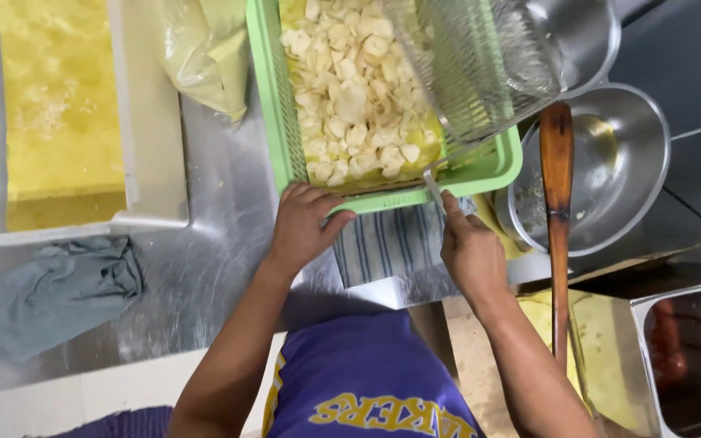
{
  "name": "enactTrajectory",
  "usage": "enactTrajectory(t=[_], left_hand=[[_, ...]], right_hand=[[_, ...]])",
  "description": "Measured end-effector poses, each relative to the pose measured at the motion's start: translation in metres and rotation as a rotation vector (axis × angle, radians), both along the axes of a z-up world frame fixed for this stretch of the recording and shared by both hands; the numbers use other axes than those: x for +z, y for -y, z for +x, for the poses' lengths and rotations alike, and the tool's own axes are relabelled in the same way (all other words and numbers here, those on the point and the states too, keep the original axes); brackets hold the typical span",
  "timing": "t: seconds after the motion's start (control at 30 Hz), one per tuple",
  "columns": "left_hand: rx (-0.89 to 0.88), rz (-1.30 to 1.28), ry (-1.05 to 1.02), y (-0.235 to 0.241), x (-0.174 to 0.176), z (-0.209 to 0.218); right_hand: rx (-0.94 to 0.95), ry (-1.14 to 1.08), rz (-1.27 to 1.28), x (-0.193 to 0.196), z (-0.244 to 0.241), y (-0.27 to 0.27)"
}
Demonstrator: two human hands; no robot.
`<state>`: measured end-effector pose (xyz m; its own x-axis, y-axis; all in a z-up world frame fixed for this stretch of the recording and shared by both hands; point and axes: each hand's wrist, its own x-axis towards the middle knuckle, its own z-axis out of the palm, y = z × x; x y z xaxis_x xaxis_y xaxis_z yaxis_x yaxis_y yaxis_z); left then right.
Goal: The person uses a long-handled strainer to stir food in a deep fryer and then lifts a basket of fried slices out of the oil. They transfer the fried slices into a green plastic basket and use a wooden spatula to spread them out.
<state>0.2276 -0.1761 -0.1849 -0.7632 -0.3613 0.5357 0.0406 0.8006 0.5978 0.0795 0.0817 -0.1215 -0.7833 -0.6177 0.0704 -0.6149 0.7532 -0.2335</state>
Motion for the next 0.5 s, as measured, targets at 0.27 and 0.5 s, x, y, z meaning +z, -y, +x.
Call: enactTrajectory(t=[0.27,0.5], left_hand=[[-0.020,-0.021,-0.015,0.004,0.003,0.002],[-0.018,-0.023,-0.007,0.008,-0.002,0.002]], right_hand=[[-0.064,0.057,0.201,-0.013,-0.004,-0.035],[-0.027,0.085,0.115,-0.015,0.011,-0.040]])
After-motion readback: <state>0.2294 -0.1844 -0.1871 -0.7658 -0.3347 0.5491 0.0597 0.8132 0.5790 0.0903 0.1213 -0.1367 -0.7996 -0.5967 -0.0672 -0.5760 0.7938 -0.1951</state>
